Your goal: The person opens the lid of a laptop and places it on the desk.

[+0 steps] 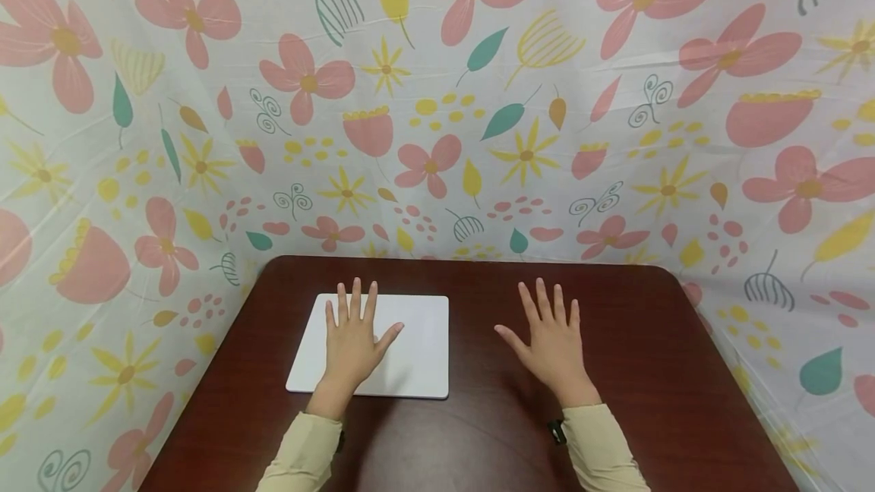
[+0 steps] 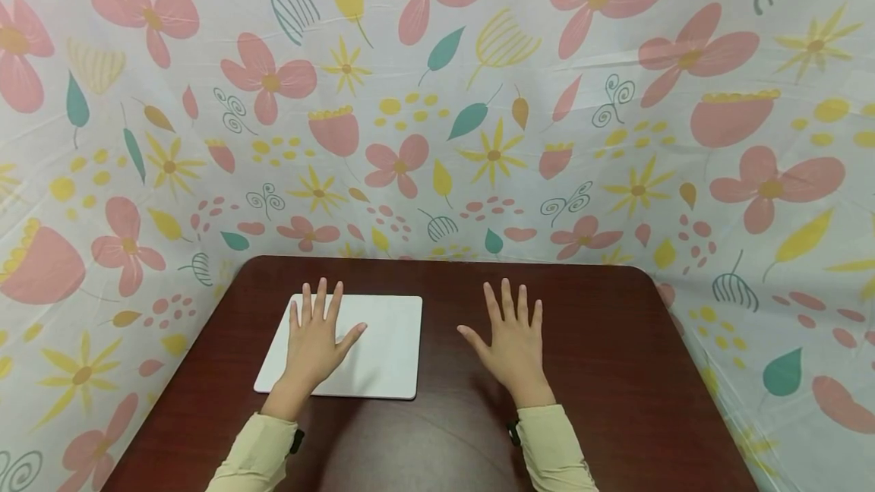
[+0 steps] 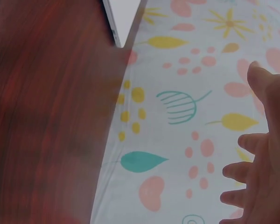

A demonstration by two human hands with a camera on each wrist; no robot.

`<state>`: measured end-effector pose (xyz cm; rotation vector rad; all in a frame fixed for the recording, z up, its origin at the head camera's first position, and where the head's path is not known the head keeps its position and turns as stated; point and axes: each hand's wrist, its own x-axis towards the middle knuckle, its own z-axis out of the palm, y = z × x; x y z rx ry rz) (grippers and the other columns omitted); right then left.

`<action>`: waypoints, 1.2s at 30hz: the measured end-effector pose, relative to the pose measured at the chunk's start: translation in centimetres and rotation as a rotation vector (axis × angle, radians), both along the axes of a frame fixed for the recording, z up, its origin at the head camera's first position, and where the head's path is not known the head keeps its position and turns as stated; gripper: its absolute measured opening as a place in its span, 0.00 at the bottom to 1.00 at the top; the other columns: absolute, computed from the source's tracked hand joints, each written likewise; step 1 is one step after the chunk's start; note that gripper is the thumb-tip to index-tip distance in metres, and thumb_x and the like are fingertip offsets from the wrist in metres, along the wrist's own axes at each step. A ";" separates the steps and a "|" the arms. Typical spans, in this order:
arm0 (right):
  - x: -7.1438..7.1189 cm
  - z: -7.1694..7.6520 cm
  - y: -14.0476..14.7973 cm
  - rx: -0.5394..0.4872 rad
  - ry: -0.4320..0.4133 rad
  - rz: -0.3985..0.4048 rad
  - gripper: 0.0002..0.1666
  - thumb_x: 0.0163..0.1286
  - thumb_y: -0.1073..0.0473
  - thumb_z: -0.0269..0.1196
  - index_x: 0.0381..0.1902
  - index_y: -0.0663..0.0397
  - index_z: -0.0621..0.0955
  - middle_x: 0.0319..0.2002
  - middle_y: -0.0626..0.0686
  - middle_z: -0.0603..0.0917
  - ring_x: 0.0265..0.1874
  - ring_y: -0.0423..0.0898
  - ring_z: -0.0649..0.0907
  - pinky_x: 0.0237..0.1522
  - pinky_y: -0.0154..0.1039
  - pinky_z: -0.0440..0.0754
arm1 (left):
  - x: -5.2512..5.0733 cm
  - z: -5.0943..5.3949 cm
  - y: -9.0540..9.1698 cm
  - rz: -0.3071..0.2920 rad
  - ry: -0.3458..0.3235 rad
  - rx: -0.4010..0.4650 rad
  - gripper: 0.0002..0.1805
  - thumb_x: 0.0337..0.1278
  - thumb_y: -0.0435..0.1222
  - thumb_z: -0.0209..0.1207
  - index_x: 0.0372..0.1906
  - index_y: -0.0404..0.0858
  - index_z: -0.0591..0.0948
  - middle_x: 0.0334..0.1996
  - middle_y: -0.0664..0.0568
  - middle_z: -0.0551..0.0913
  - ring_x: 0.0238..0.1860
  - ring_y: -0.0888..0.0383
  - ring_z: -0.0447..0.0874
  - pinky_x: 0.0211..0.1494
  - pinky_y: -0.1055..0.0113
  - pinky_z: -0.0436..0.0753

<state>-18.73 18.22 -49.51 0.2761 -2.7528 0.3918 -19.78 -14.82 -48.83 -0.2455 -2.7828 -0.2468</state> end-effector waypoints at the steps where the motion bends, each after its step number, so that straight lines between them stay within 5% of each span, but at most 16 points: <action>1: -0.1 0.0 -0.2 0.000 -0.005 0.001 0.53 0.62 0.29 0.57 0.76 0.48 0.55 0.74 0.62 0.53 0.74 0.63 0.46 0.68 0.66 0.42 | 0.0 0.0 0.0 0.001 0.001 0.003 0.47 0.61 0.64 0.49 0.76 0.41 0.55 0.75 0.39 0.48 0.75 0.38 0.36 0.70 0.37 0.47; 23: -0.6 -0.3 -3.3 -0.082 -0.047 0.064 0.50 0.66 0.30 0.53 0.76 0.50 0.54 0.74 0.64 0.53 0.73 0.65 0.50 0.69 0.64 0.49 | -0.1 0.0 -1.5 0.043 0.005 0.100 0.44 0.63 0.60 0.50 0.74 0.37 0.57 0.73 0.37 0.54 0.75 0.39 0.41 0.72 0.40 0.46; 36: -1.5 -1.6 -6.2 -0.130 -0.057 0.121 0.48 0.68 0.33 0.54 0.75 0.55 0.57 0.73 0.64 0.57 0.72 0.62 0.55 0.68 0.63 0.54 | -0.3 -0.6 -3.9 0.098 0.021 0.180 0.42 0.65 0.56 0.52 0.73 0.32 0.58 0.72 0.33 0.56 0.73 0.35 0.45 0.71 0.40 0.49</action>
